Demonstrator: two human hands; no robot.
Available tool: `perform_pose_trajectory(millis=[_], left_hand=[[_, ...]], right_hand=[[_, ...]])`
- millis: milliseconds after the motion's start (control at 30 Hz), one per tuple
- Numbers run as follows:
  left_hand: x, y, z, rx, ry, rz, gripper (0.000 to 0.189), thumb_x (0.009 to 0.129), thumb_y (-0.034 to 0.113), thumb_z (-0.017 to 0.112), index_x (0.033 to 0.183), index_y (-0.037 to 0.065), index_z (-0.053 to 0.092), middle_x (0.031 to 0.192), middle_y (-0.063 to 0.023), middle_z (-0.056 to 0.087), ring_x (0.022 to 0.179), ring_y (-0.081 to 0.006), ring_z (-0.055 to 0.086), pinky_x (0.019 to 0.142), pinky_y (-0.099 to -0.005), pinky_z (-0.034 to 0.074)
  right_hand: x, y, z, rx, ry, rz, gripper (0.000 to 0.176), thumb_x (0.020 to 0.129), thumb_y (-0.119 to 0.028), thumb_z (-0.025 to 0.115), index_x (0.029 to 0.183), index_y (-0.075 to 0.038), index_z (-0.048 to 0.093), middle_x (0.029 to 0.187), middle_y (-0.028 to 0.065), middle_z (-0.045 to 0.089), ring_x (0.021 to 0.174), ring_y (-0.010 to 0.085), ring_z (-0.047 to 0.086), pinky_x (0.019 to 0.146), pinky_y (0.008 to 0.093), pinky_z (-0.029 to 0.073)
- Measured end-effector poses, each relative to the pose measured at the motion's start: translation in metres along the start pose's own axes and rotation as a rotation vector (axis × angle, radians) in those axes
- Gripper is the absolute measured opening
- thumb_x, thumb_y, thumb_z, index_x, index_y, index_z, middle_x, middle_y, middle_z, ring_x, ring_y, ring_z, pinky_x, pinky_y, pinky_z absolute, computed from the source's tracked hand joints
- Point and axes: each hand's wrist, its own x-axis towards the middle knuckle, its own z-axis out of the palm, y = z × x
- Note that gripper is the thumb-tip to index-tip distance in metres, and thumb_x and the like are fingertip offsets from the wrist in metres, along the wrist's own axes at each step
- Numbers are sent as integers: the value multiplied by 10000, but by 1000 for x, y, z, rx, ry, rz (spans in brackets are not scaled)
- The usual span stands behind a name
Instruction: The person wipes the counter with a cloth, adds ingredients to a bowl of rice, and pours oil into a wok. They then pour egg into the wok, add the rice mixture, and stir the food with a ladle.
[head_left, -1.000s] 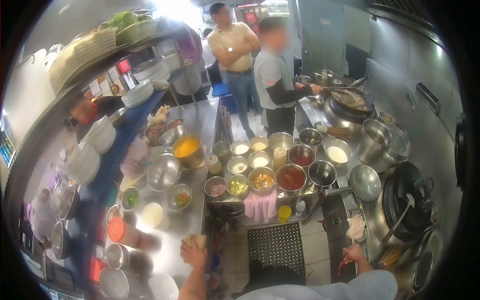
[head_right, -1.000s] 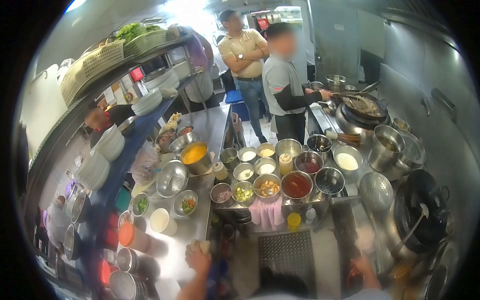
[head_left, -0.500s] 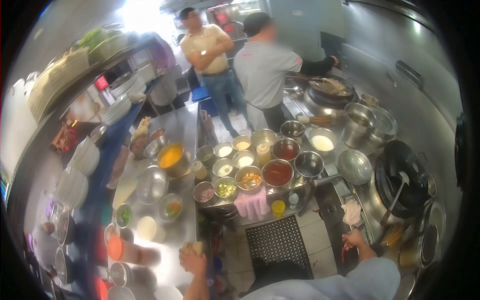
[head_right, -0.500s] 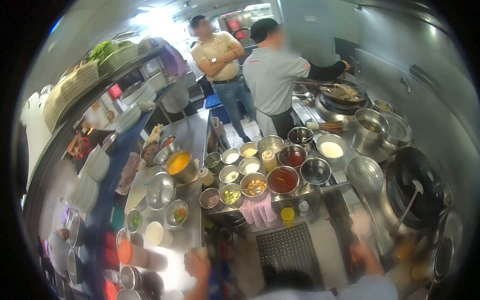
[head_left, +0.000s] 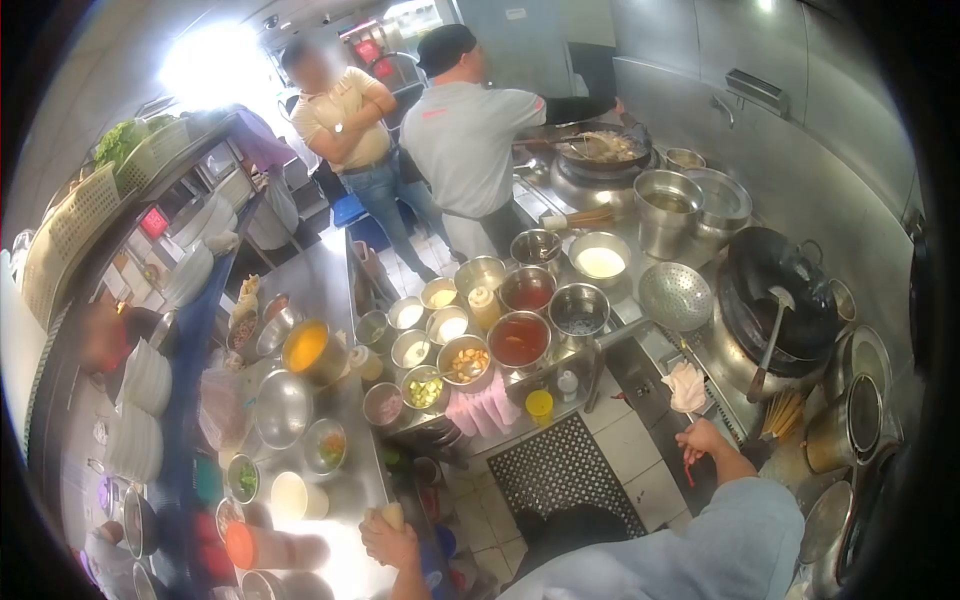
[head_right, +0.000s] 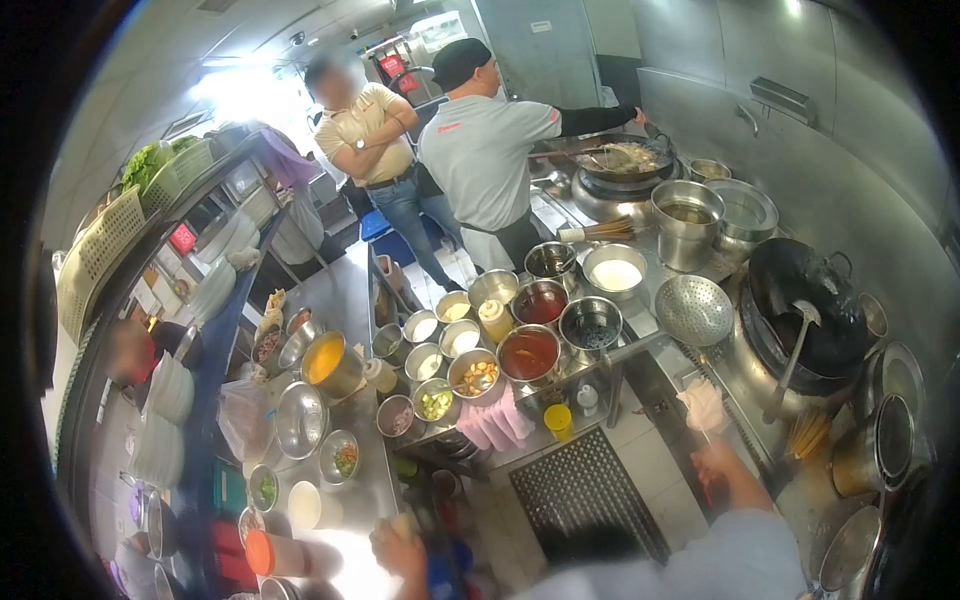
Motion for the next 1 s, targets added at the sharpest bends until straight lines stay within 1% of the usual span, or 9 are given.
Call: perform_pose_trajectory(millis=[300, 400, 467, 600, 700, 900, 1000], left_hand=[[-2, -2, 0, -21, 19, 7, 763, 654, 266, 769, 1330, 179, 427, 1376, -199, 360, 1234, -392, 390, 958, -510, 367], [0, 2, -10, -44, -54, -24, 776, 656, 283, 776, 1339, 183, 421, 1381, -202, 356, 1238, -389, 387, 962, -510, 367], [-1, 4, -11, -32, -50, -47, 783, 656, 289, 779, 1342, 186, 418, 1384, -204, 356, 1239, -388, 388, 961, -510, 368], [3, 5, -11, -30, -53, -29, 792, 654, 293, 780, 1350, 193, 413, 1391, -207, 353, 1242, -387, 389, 958, -510, 370], [2, 3, -10, -25, -71, -41, 803, 652, 294, 782, 1356, 196, 408, 1395, -208, 351, 1243, -388, 389, 954, -511, 371], [1, 7, -11, -21, -69, -57, 789, 651, 284, 783, 1342, 187, 414, 1393, -205, 349, 1243, -389, 385, 951, -506, 369], [-2, 2, -3, -24, -13, -15, 785, 653, 281, 782, 1340, 186, 414, 1392, -204, 348, 1247, -386, 381, 951, -505, 367]], right_hand=[[6, 3, -2, -17, -17, -11, 325, 896, -220, 590, 890, 100, 646, 661, 191, 676, 490, 221, 661, 390, 274, 484], [12, 7, -1, -16, -31, 0, 324, 890, -218, 591, 887, 102, 644, 656, 191, 675, 499, 223, 665, 392, 270, 489], [12, 5, -1, -22, -28, -15, 323, 884, -216, 595, 879, 103, 643, 650, 188, 674, 498, 222, 665, 394, 266, 490], [-7, -4, 3, 23, 29, -15, 320, 874, -213, 602, 868, 104, 644, 638, 180, 672, 491, 218, 664, 397, 262, 492], [-1, -1, 1, 22, 2, -14, 317, 875, -209, 602, 865, 105, 645, 635, 176, 672, 486, 214, 662, 398, 265, 492], [-7, -7, 0, -3, -12, 8, 306, 894, -203, 590, 873, 96, 648, 636, 172, 672, 481, 210, 658, 393, 267, 484], [-6, -6, 0, -9, -12, -23, 303, 898, -204, 589, 876, 92, 649, 640, 168, 674, 478, 207, 655, 390, 267, 481]])
